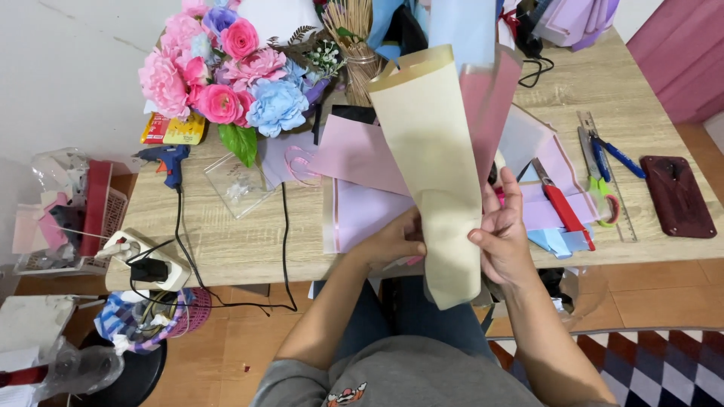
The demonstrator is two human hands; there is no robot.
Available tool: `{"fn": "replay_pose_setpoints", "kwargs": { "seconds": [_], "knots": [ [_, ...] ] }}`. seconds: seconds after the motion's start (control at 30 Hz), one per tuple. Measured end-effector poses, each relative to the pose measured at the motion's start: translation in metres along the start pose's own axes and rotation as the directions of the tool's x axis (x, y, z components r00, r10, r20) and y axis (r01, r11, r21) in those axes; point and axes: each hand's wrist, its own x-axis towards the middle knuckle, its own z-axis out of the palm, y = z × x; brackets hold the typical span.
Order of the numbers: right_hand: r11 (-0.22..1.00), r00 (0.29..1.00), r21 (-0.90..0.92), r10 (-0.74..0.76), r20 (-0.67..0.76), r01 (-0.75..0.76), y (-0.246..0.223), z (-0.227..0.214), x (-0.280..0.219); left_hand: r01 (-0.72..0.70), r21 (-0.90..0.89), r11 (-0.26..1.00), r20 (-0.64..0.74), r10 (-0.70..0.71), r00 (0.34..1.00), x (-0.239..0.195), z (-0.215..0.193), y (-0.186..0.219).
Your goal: The person wraps a small bouquet of artificial flowers with multiple sheets of colored paper, folding and taping each layer to form a conical package. They handle cream, pink, and blue paper, using a tape dispenser to secure the layers while adjusting the bouquet's position.
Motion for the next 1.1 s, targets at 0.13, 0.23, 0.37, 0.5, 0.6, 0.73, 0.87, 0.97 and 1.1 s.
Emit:
{"fn": "replay_pose_setpoints", "kwargs": {
  "seconds": [0.13,0.23,0.37,0.5,0.6,0.73,0.87,0.97,1.1],
  "knots": [
    [0.992,0.988,-0.106,-0.084,-0.132,0.071,0.008,-0.023,0.005,-0.112,0.008,0.994,-0.341,0.108,0.934,-0.002,0.025,-0.003],
    [0.925,0.944,-0.334,-0.259,-0.204,0.182,0.02,-0.029,0.005,-0.059,0.432,0.9,-0.505,0.296,0.811,-0.009,0.055,0.014],
    [0.877,0.915,-0.412,-0.352,-0.196,0.249,0.022,-0.002,0.001,0.162,0.695,0.701,-0.408,0.198,0.891,-0.008,0.101,0.049],
    [0.847,0.907,-0.453,-0.387,-0.168,0.277,0.027,-0.004,0.0,0.085,0.734,0.674,-0.43,0.364,0.826,0.002,0.1,0.035],
    [0.856,0.911,-0.455,-0.365,-0.194,0.246,0.031,-0.006,-0.007,0.087,0.672,0.736,-0.527,0.392,0.754,0.005,0.094,0.026],
    [0.859,0.92,-0.458,-0.344,-0.186,0.229,0.026,0.007,-0.01,0.067,0.629,0.775,-0.573,0.404,0.713,0.013,0.084,0.004],
    [0.849,0.937,-0.472,-0.33,-0.118,0.239,0.011,0.02,-0.004,-0.018,0.515,0.857,-0.613,0.383,0.691,0.013,0.071,-0.001],
    [0.752,0.948,-0.61,-0.319,-0.003,0.251,-0.018,0.013,-0.002,-0.052,0.471,0.88,-0.631,0.378,0.677,0.011,0.065,0.005],
    [0.54,0.967,-0.803,-0.177,0.186,0.253,-0.048,0.02,0.005,-0.062,0.494,0.867,-0.63,0.407,0.662,0.014,0.059,0.014]
  ]
}}
